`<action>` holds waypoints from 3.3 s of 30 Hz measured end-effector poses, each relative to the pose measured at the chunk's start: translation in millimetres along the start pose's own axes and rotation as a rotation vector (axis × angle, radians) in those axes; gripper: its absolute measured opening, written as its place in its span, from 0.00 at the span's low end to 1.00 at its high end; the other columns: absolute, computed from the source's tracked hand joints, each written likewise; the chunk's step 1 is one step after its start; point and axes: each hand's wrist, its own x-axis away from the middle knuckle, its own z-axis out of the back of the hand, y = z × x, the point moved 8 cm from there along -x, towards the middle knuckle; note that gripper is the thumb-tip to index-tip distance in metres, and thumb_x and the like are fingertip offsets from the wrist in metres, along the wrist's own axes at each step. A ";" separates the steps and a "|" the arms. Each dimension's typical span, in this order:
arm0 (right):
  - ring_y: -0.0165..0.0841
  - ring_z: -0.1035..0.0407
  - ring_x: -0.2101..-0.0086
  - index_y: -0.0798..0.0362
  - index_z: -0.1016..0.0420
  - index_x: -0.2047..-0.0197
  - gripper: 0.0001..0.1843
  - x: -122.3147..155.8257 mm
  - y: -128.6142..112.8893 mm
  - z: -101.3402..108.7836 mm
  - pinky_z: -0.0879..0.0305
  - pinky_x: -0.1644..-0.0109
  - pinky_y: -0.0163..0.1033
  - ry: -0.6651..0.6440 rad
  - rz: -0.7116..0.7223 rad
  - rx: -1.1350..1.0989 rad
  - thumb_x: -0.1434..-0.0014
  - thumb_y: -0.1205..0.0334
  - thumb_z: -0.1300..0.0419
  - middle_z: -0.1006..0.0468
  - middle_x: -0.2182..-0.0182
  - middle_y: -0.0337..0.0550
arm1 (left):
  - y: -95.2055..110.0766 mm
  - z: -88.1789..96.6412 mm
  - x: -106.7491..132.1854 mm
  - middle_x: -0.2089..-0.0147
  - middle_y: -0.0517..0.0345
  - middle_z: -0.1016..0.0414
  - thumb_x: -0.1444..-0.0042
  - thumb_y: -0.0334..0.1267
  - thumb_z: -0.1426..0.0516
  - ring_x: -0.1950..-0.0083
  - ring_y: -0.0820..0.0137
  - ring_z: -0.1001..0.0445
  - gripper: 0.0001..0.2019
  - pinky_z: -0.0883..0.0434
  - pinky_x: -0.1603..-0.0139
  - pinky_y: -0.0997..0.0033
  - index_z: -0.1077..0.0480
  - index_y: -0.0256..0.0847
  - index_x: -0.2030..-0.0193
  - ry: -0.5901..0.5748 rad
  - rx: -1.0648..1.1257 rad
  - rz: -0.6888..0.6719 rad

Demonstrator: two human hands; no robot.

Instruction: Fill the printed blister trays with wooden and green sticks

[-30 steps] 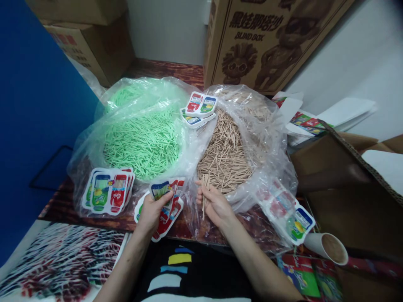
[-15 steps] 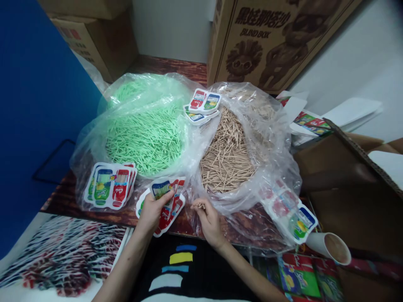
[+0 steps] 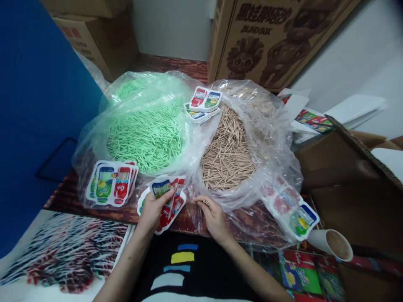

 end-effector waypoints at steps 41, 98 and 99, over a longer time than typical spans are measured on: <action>0.37 0.27 0.61 0.50 0.21 0.64 0.08 -73.4 -47.4 46.7 0.33 0.53 0.42 0.011 0.044 -0.069 0.41 0.59 0.41 0.19 0.66 0.42 | 27.0 -64.1 -3.1 0.64 0.55 0.18 0.54 0.40 0.36 0.62 0.62 0.24 0.10 0.30 0.57 0.67 0.21 0.39 0.66 -0.216 -0.352 -0.127; 0.37 0.32 0.50 0.47 0.27 0.51 0.13 -75.5 -84.3 -30.3 0.39 0.45 0.43 -0.354 0.063 0.210 0.36 0.56 0.47 0.25 0.52 0.43 | 107.3 97.1 -3.2 0.64 0.53 0.19 0.56 0.43 0.35 0.65 0.64 0.23 0.16 0.27 0.61 0.66 0.25 0.35 0.62 0.265 -0.331 -0.362; 0.37 0.31 0.52 0.47 0.26 0.53 0.13 -75.4 -76.6 -31.8 0.38 0.46 0.43 -0.366 0.018 0.198 0.37 0.56 0.47 0.23 0.54 0.42 | 116.0 116.1 -5.4 0.64 0.53 0.19 0.56 0.44 0.36 0.65 0.64 0.23 0.16 0.27 0.61 0.66 0.25 0.35 0.62 0.327 -0.367 -0.397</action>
